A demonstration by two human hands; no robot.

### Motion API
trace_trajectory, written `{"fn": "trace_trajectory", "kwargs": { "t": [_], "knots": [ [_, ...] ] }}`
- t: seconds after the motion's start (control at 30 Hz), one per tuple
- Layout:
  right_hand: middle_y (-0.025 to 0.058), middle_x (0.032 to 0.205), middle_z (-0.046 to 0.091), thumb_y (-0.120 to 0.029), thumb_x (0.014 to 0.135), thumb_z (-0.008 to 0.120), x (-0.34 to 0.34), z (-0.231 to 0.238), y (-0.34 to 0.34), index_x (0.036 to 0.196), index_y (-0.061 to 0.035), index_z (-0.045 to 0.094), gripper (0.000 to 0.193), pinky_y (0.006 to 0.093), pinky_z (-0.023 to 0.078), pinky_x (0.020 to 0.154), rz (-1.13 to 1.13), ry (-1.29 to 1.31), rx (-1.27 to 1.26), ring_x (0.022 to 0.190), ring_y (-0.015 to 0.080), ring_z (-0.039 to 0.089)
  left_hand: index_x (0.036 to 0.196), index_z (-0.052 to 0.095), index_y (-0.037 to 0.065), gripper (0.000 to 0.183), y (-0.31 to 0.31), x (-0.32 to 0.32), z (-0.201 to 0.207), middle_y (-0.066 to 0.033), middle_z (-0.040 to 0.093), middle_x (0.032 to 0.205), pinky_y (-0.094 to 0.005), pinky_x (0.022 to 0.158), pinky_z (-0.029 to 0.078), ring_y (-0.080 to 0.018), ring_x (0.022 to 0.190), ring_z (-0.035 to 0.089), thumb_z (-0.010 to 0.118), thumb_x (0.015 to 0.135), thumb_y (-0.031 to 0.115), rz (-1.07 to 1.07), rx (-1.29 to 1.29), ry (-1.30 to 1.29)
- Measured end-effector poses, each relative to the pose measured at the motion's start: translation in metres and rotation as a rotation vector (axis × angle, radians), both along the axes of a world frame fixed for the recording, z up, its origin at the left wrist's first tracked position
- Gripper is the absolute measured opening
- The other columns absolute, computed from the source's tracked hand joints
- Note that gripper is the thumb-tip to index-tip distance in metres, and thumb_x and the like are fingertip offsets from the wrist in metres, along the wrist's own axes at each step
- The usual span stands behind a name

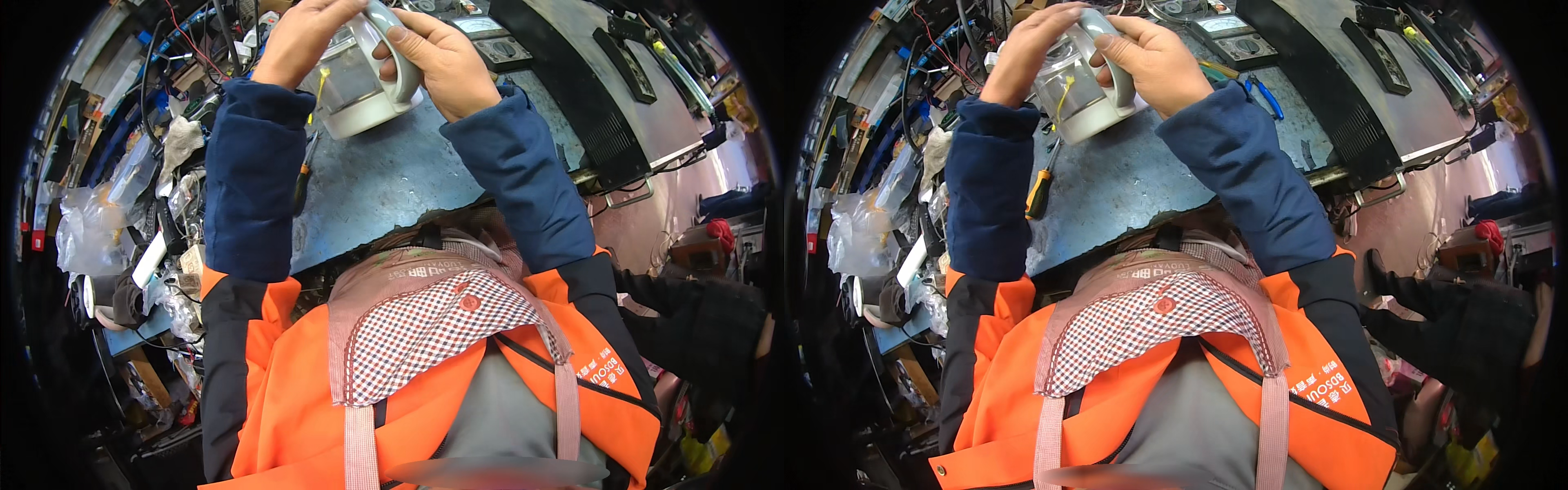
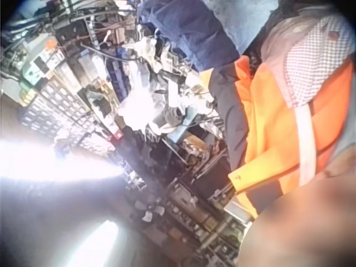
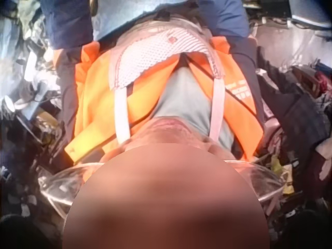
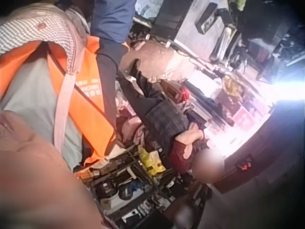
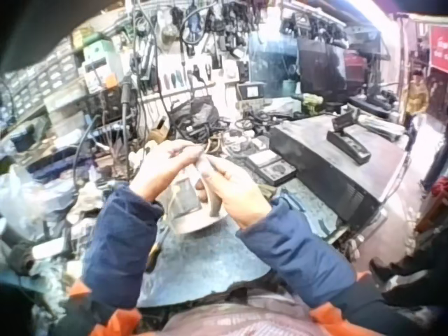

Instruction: The person assembles a glass electric kettle by screwing the base to the glass body, attaching the handle, and tightening the screws with a screwdriver. The person repeatedly checks the fit and alignment of the components during assembly.

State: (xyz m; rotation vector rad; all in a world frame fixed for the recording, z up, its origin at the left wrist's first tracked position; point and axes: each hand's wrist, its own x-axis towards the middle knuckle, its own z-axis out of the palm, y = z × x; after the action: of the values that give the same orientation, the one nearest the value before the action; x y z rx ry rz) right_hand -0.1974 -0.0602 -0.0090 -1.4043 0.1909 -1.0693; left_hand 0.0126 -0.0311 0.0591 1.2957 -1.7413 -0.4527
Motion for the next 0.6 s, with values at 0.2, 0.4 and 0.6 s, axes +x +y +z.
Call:
{"fn": "trace_trajectory", "kwargs": {
  "t": [0.2,0.4,0.6],
  "knots": [
    [0.0200,0.140,0.071,-0.001,0.093,0.087,-0.009,-0.011,-0.010,0.166,0.0042,0.042,0.086,0.0378,0.060,0.105,0.030,0.044,-0.231,0.126,0.0257,0.071,0.114,0.082,0.002,0.036,-0.008,0.002,-0.003,-0.0030,0.080,0.100,-0.0289,0.085,0.055,-0.0118,0.092,0.071,0.079,0.102,0.036,0.180,-0.016,0.052],
    [0.0200,0.141,0.072,0.002,0.092,0.086,-0.022,-0.004,-0.009,0.165,0.0053,0.044,0.084,0.0361,0.057,0.110,-0.043,0.184,-0.300,0.128,0.0233,0.071,0.113,0.083,0.007,0.040,-0.013,-0.007,-0.002,-0.0009,0.077,0.093,-0.0274,0.072,0.053,-0.0103,0.082,0.067,0.079,0.101,0.044,0.235,0.064,0.134],
    [0.0175,0.133,0.078,-0.001,0.101,0.078,-0.024,-0.003,-0.016,0.165,0.0015,0.047,0.071,0.0372,0.056,0.113,0.031,0.186,-0.262,0.126,0.0242,0.074,0.112,0.083,0.008,0.041,-0.016,-0.005,-0.004,0.0013,0.074,0.087,-0.0259,0.065,0.050,-0.0090,0.074,0.063,0.078,0.100,0.047,0.231,0.078,0.176]
  ]
}}
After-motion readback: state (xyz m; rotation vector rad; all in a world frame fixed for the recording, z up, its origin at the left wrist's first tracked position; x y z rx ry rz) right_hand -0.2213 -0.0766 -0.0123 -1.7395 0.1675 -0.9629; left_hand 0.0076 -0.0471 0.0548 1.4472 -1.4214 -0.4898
